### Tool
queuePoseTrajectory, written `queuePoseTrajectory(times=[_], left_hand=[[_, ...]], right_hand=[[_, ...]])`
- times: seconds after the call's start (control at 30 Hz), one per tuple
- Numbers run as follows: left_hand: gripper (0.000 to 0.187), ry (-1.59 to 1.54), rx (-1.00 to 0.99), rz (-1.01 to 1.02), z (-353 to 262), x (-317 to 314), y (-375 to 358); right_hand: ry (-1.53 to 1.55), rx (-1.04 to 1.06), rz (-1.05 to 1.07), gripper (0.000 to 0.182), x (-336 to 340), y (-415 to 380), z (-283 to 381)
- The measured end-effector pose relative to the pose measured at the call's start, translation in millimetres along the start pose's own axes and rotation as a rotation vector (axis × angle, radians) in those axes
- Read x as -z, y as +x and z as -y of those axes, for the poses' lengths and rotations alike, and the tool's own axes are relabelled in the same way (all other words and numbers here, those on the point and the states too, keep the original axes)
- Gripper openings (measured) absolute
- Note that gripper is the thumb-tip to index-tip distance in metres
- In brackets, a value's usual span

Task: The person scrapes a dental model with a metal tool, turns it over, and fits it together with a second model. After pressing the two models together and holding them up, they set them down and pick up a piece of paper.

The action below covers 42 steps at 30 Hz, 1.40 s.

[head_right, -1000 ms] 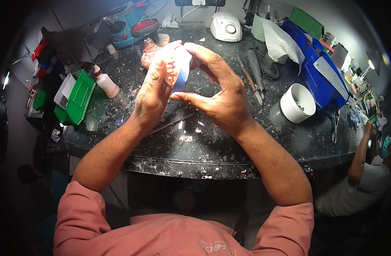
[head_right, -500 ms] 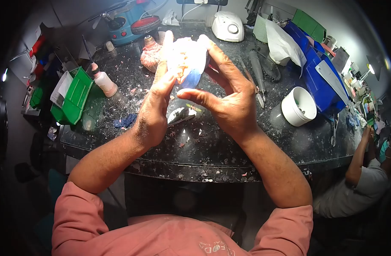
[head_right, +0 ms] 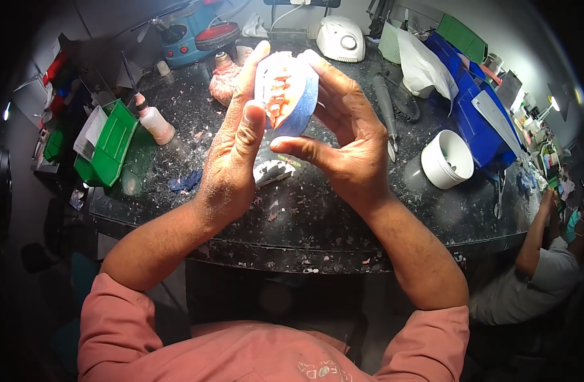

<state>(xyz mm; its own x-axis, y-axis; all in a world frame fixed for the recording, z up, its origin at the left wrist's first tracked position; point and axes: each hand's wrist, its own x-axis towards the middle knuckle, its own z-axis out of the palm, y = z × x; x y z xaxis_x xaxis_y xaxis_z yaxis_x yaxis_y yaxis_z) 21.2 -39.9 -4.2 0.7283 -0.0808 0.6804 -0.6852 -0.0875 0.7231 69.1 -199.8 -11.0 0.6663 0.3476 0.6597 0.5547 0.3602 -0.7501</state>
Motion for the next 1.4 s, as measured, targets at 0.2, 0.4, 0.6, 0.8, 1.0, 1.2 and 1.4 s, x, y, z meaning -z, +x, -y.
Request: queuePoseTrajectory(times=[0.2,0.4,0.6,0.8,1.0,1.2,1.4], left_hand=[[0.063,-0.107,0.214,-0.044,-3,-2,-3],[0.067,-0.157,0.141,-0.136,5,-8,-3],[0.063,0.058,0.026,0.069,-11,26,19],[0.065,0.611,-0.330,0.210,-22,56,29],[0.063,0.648,-0.399,0.181,-25,52,27],[0.063,0.664,-0.374,0.158,-27,51,25],[0.064,0.695,-0.405,0.153,-27,54,25]], right_hand=[[-0.159,0.022,-0.093,0.082,-8,-3,-3],[-0.599,0.271,-0.092,0.074,-5,-6,-3],[-0.432,0.325,0.020,0.070,13,17,6],[-0.222,0.106,0.024,0.067,28,23,18],[-0.476,0.291,0.219,0.062,40,24,18],[-0.473,0.259,0.199,0.060,39,21,19],[-0.427,0.256,0.173,0.060,36,20,17]])
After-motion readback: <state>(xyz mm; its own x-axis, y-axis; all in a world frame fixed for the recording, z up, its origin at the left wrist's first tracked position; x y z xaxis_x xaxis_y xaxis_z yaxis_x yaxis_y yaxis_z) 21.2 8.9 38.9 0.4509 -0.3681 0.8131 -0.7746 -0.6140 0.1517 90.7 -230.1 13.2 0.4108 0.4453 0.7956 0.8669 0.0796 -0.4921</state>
